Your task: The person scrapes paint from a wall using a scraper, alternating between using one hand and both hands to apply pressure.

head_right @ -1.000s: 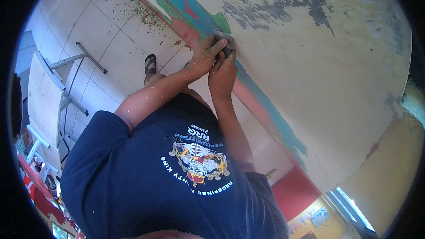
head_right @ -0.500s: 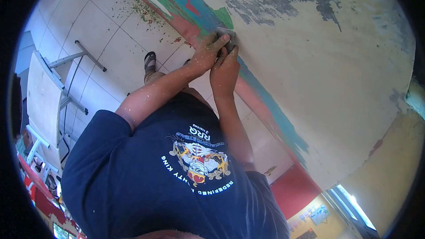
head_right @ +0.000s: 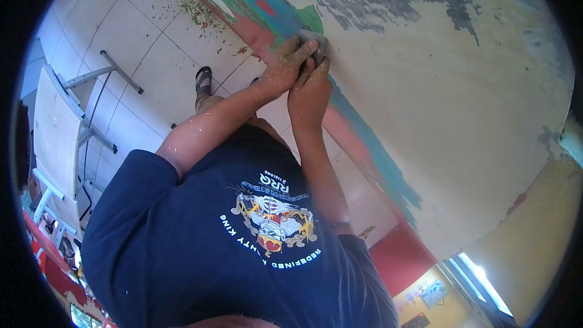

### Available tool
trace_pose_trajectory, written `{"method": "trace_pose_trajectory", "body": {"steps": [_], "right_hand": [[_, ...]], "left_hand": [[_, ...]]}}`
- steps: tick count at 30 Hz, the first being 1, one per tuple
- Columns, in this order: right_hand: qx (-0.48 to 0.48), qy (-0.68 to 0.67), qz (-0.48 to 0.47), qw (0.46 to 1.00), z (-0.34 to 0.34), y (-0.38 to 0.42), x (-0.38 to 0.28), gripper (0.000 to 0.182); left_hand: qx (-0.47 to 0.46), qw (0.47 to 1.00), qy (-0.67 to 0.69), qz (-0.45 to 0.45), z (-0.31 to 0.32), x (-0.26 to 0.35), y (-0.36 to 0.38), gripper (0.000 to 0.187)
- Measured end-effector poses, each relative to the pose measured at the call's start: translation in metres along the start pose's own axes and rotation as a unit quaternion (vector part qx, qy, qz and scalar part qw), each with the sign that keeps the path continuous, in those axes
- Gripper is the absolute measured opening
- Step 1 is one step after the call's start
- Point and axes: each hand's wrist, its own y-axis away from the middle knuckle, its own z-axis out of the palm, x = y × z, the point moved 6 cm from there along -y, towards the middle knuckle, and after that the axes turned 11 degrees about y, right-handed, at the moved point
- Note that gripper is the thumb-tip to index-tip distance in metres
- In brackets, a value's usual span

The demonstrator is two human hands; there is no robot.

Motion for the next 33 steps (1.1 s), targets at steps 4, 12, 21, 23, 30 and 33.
{"method": "trace_pose_trajectory", "body": {"steps": [4,12,21,23,30,33], "right_hand": [[0.002,0.031,-0.028,0.999,-0.004,-0.003,0.000,0.029],[-0.027,0.037,0.002,0.999,-0.008,-0.011,-0.016,0.026],[-0.014,-0.019,0.018,1.000,0.005,0.004,0.005,0.029],[-0.016,-0.029,0.017,0.999,0.007,0.001,0.001,0.030],[-0.012,0.012,0.030,0.999,-0.001,-0.005,-0.004,0.030],[-0.030,0.016,0.037,0.999,-0.008,-0.011,-0.023,0.029]], "left_hand": [[0.002,1.000,0.030,0.005,0.004,-0.002,-0.002,0.049],[0.022,0.997,0.078,-0.018,0.000,-0.015,-0.005,0.042],[-0.010,0.999,0.033,0.000,0.000,-0.007,0.007,0.047],[-0.032,0.999,0.028,-0.014,-0.003,-0.010,0.003,0.050],[0.003,0.999,0.042,-0.032,0.002,0.003,0.004,0.047],[-0.009,0.999,0.012,-0.041,-0.004,0.013,0.007,0.044]]}}
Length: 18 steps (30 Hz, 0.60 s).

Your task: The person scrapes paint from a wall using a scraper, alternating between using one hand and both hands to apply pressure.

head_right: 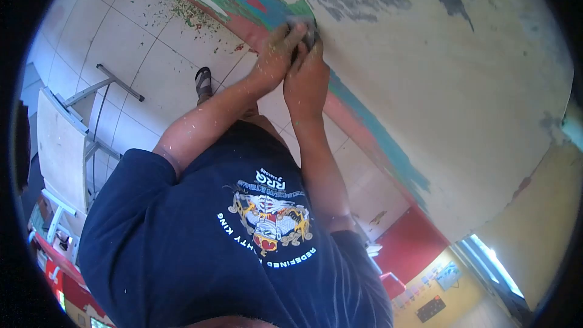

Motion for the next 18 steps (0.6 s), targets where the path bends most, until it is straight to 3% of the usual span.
{"method": "trace_pose_trajectory", "body": {"steps": [3,5,14,18], "right_hand": [[0.019,-0.023,-0.009,1.000,0.001,0.003,0.004,0.027],[0.036,-0.040,-0.016,0.998,0.003,0.006,0.008,0.026],[0.004,-0.017,0.014,1.000,0.003,0.007,0.011,0.026],[0.026,-0.021,-0.011,0.999,0.003,0.002,0.014,0.027]], "left_hand": [[-0.006,0.999,-0.012,0.042,0.003,0.004,-0.014,0.042],[0.004,0.999,0.049,0.015,0.007,-0.007,-0.003,0.041],[0.016,0.999,0.033,0.003,0.009,0.000,0.002,0.039],[0.009,0.999,0.007,0.045,0.006,-0.006,-0.010,0.040]]}}
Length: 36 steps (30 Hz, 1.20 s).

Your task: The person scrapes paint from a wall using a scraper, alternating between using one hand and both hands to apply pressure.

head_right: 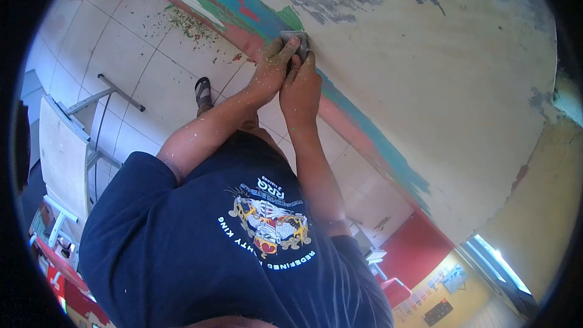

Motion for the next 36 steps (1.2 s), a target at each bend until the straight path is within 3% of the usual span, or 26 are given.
{"method": "trace_pose_trajectory", "body": {"steps": [8,14,18,21,23,26,30,36], "right_hand": [[-0.019,0.001,0.021,1.000,-0.003,0.004,-0.005,0.028],[-0.055,0.035,0.034,0.997,-0.005,0.004,0.001,0.031],[-0.043,0.033,0.022,0.998,-0.011,0.006,0.005,0.030],[-0.028,0.036,0.008,0.999,-0.012,0.002,0.000,0.030],[-0.044,0.039,0.013,0.998,-0.013,-0.001,-0.009,0.030],[-0.029,0.033,0.013,0.999,-0.009,0.004,0.003,0.031],[-0.059,0.066,0.016,0.996,-0.015,0.003,-0.007,0.031],[-0.019,0.045,0.012,0.999,-0.007,0.001,-0.001,0.030]], "left_hand": [[0.009,0.996,0.080,-0.046,0.004,0.002,0.011,0.041],[0.027,0.996,0.060,-0.056,0.002,-0.005,0.011,0.045],[0.037,0.999,0.010,0.000,0.004,-0.010,0.008,0.046],[0.012,0.999,0.039,-0.028,0.006,-0.009,0.007,0.048],[0.014,0.997,0.075,0.003,0.005,0.001,0.006,0.049],[0.037,0.999,0.019,0.009,0.007,0.000,0.012,0.049],[0.037,0.998,0.053,-0.002,0.002,-0.010,0.006,0.049],[0.026,0.999,0.028,0.005,0.008,0.005,0.013,0.045]]}}
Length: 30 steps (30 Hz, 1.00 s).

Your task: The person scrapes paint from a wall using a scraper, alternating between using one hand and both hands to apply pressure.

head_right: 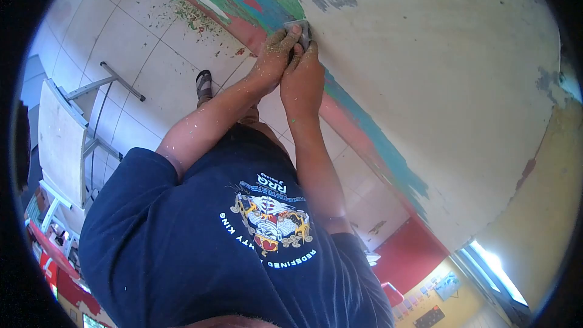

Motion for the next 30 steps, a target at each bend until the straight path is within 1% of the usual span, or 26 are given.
{"method": "trace_pose_trajectory", "body": {"steps": [2,3,5,9,11,12,14,17,21,23,24,25,27,29,30], "right_hand": [[-0.034,0.000,0.007,0.999,-0.003,0.001,-0.006,0.030],[-0.036,0.003,0.011,0.999,0.000,0.003,-0.004,0.030],[-0.001,0.005,0.012,1.000,0.004,0.003,-0.003,0.028],[0.009,-0.013,-0.008,1.000,0.002,-0.001,-0.007,0.028],[0.007,-0.020,-0.014,1.000,0.001,0.005,-0.013,0.027],[0.005,-0.020,-0.015,1.000,0.005,0.005,-0.011,0.027],[0.032,-0.054,0.000,0.998,0.009,0.005,-0.004,0.026],[0.031,-0.044,-0.018,0.998,0.002,0.002,-0.009,0.026],[0.016,-0.039,-0.002,0.999,0.007,0.005,-0.007,0.026],[0.035,-0.049,-0.014,0.998,0.013,0.002,0.001,0.027],[0.038,-0.051,-0.019,0.998,0.009,-0.003,-0.007,0.027],[0.037,-0.047,-0.030,0.998,0.004,-0.004,-0.015,0.027],[0.029,-0.036,-0.028,0.999,0.004,0.005,-0.009,0.028],[0.027,-0.049,-0.020,0.998,0.014,0.003,-0.003,0.028],[0.029,-0.052,-0.021,0.998,0.014,0.003,-0.002,0.028]], "left_hand": [[0.018,0.998,0.041,-0.042,0.001,0.001,0.003,0.044],[0.019,0.998,0.043,-0.047,-0.003,-0.002,0.003,0.044],[-0.002,0.999,-0.022,-0.033,-0.007,-0.001,-0.002,0.043],[-0.023,0.999,0.027,-0.018,-0.003,0.001,-0.007,0.043],[0.009,0.999,0.004,-0.032,-0.011,-0.005,-0.005,0.043],[0.010,0.999,0.004,-0.032,-0.012,-0.005,-0.005,0.043],[-0.016,0.998,-0.054,-0.001,-0.009,0.000,-0.006,0.043],[0.006,0.999,-0.036,-0.014,-0.007,0.004,-0.004,0.044],[0.005,0.999,-0.049,-0.019,-0.013,-0.001,-0.004,0.045],[-0.025,0.999,-0.045,0.010,-0.011,-0.001,-0.007,0.045],[-0.027,0.998,-0.045,0.017,-0.010,0.003,-0.013,0.045],[-0.018,1.000,-0.025,0.006,-0.011,0.002,-0.015,0.045],[-0.006,1.000,-0.003,-0.019,-0.013,-0.010,-0.007,0.045],[0.001,0.998,-0.054,-0.025,-0.017,-0.006,-0.009,0.044],[0.000,0.998,-0.056,-0.023,-0.016,-0.007,-0.009,0.044]]}}
